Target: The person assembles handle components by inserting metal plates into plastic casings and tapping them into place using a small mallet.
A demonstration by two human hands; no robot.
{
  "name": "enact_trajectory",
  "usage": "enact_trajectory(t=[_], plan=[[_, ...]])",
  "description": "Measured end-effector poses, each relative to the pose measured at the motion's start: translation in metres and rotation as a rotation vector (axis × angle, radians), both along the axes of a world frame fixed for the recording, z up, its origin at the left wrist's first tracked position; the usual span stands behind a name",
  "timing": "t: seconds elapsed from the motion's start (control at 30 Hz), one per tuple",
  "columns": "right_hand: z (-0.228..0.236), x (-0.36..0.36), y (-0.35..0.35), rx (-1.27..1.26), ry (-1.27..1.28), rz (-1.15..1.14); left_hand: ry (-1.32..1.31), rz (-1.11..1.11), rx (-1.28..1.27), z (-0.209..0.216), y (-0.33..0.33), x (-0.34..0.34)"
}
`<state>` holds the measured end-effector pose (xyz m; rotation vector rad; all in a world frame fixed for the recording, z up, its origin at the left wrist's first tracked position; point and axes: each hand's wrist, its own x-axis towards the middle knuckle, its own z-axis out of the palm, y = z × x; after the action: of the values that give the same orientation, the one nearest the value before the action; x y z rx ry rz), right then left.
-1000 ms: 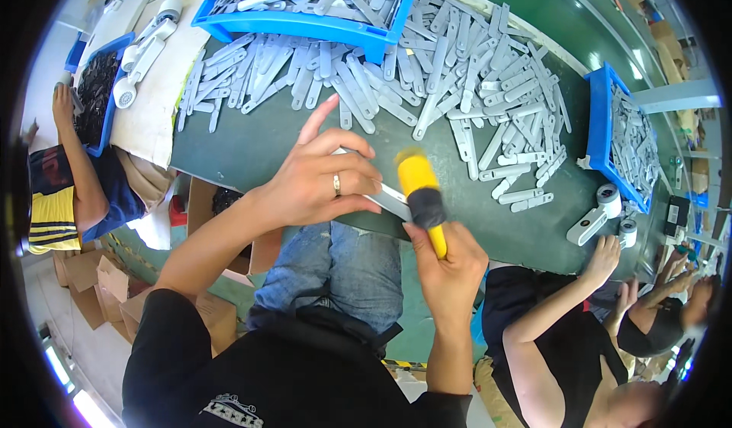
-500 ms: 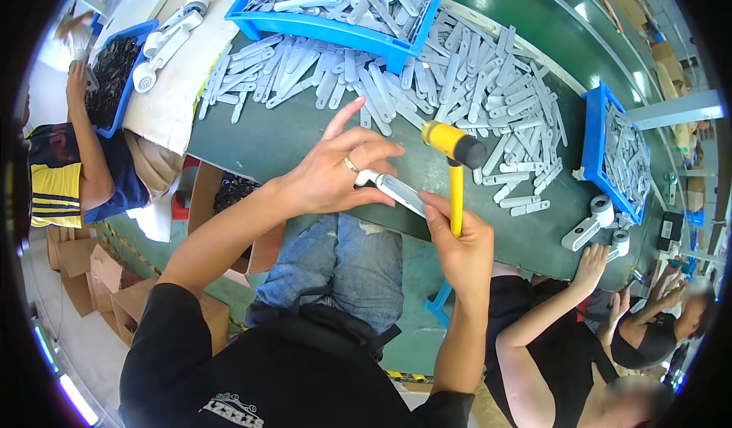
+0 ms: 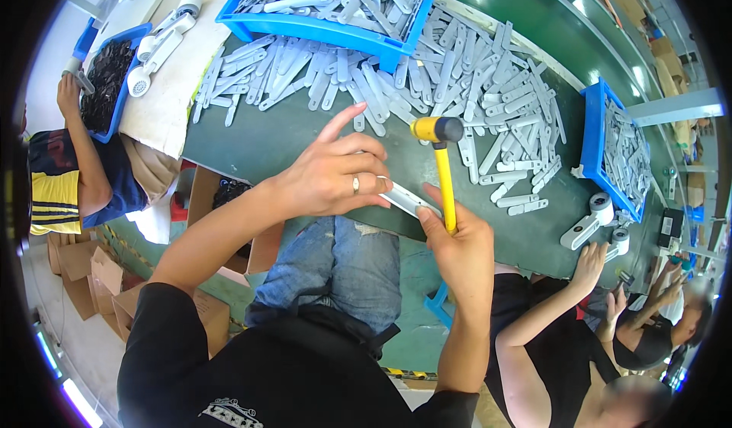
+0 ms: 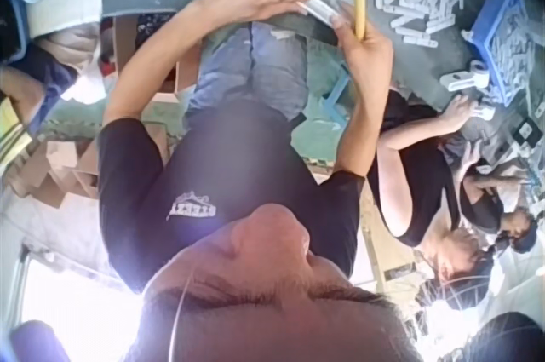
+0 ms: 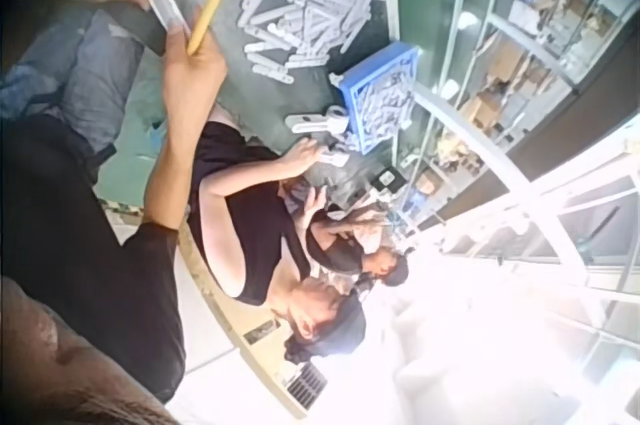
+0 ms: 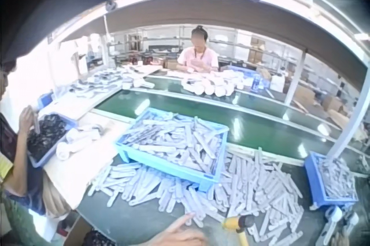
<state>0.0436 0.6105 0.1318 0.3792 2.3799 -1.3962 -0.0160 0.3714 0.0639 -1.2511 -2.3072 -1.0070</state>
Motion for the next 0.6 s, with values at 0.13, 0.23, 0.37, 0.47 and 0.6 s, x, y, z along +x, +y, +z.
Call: enact_trajectory(t=[0.13,0.23,0.37,0.47,0.6], plan=[[-0.006,-0.006,0.009,-0.262,-0.27,-0.036,-0.042,0.011,-0.027,0.003,0.0,0.002],[-0.023,-0.005,0.014,-0.54,-0.321,-0.115,-0.04,0.063,-0.041,0.001,0.003,0.004],[-0.025,0.002,0.011,-0.49,-0.261,-0.155,-0.037,0.063,-0.037,0.0,0.005,0.005],[-0.027,0.001,0.007,-0.446,-0.268,-0.147,-0.005,0.103,-0.064,-0.002,0.002,0.006],[-0.031,0.003,0.009,-0.474,-0.23,-0.143,0.123,0.052,-0.184,0.013,0.001,0.002]])
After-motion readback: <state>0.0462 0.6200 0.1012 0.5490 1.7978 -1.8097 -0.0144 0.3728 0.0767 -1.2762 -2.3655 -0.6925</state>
